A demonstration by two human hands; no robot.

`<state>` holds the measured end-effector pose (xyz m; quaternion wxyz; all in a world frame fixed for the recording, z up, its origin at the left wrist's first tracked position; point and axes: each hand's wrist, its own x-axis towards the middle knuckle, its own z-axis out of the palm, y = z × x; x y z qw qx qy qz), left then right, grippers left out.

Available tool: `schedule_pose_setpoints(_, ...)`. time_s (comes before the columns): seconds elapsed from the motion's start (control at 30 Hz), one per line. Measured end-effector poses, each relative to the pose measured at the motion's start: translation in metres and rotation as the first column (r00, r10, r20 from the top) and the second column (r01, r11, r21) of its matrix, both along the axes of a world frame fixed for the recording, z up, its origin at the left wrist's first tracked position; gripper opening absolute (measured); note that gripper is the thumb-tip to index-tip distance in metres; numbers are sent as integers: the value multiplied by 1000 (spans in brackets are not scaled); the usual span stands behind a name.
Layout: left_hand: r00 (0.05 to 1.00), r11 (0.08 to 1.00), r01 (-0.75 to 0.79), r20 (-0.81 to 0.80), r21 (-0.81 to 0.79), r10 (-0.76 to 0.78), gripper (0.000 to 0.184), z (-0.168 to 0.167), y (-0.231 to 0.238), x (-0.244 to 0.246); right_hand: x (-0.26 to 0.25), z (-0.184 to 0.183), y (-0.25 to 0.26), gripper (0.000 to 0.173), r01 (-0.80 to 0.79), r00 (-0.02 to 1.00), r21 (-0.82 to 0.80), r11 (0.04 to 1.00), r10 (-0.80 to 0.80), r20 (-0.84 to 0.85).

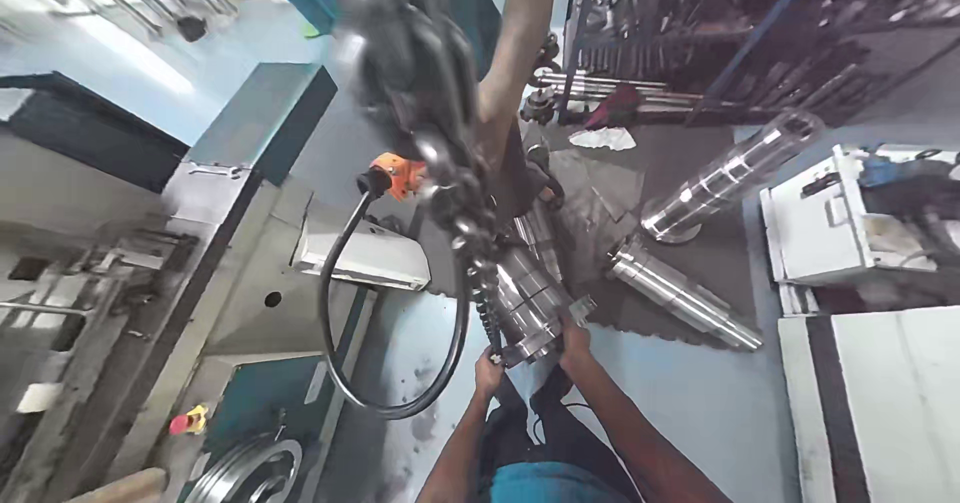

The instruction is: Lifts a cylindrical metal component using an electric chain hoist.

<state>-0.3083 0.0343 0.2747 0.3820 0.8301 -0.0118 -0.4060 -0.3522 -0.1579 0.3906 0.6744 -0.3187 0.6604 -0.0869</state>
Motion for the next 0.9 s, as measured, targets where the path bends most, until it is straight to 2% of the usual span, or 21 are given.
schedule_pose_setpoints(0.07, 996, 996, -85, -44, -39, 84, 57, 9, -2, -1, 2, 9, -2, 68, -6, 1000, -17, 1000, 7, 14)
schedule_pose_setpoints(0.1, 990, 992, -125, -69, -22, 124, 56, 19, -2, -4, 3, 11, -3, 69, -6, 1000, -15, 1000, 6, 18)
schedule_pose_setpoints(0.2, 940, 963, -267, -208, 41, 269, 27, 59, -9, -15, 4, 15, -4, 66, -2, 1000, -6, 1000, 2, 19)
schedule_pose_setpoints(0.27, 842, 936, -353, -438, -3, 316, 23, 93, -16, -23, 2, 24, -4, 62, -9, 1000, -16, 1000, 9, 28)
schedule_pose_setpoints(0.33, 707, 905, -422, -646, -58, 289, 27, 119, -25, -25, 2, 33, -3, 57, 11, 997, -32, 999, -8, 75)
schedule_pose_setpoints(0.4, 625, 873, -470, -748, -133, 222, 33, 145, -37, -22, 3, 44, -2, 49, 25, 990, -32, 999, -20, 140)
schedule_pose_setpoints(0.43, 588, 830, -529, -781, -173, 212, 34, 155, -43, -24, 2, 49, -1, 47, 16, 988, -29, 999, -12, 151)
schedule_pose_setpoints(0.53, 458, 606, -757, -860, -245, 225, 34, 174, -60, -35, 0, 59, 1, 46, -17, 990, -88, 996, 28, 135)
schedule_pose_setpoints(0.6, 438, 520, -809, -871, -273, 224, 44, 179, -67, -47, -4, 58, 1, 50, -4, 992, -125, 992, 20, 128)
schedule_pose_setpoints(0.63, 440, 512, -813, -869, -278, 226, 51, 180, -70, -50, -5, 56, 1, 51, 7, 990, -134, 991, 12, 141)
schedule_pose_setpoints(0.7, 444, 531, -810, -852, -249, 276, 55, 178, -77, -51, -10, 56, 3, 52, 27, 986, -124, 992, -6, 166)
schedule_pose_setpoints(0.77, 455, 546, -807, -826, -224, 333, 52, 177, -82, -53, -12, 61, 6, 50, 53, 982, -108, 993, -32, 185)
schedule_pose_setpoints(0.9, 520, 614, -759, -769, -216, 373, 52, 185, -86, -62, -18, 69, 7, 45, 64, 968, -85, 994, -40, 249)
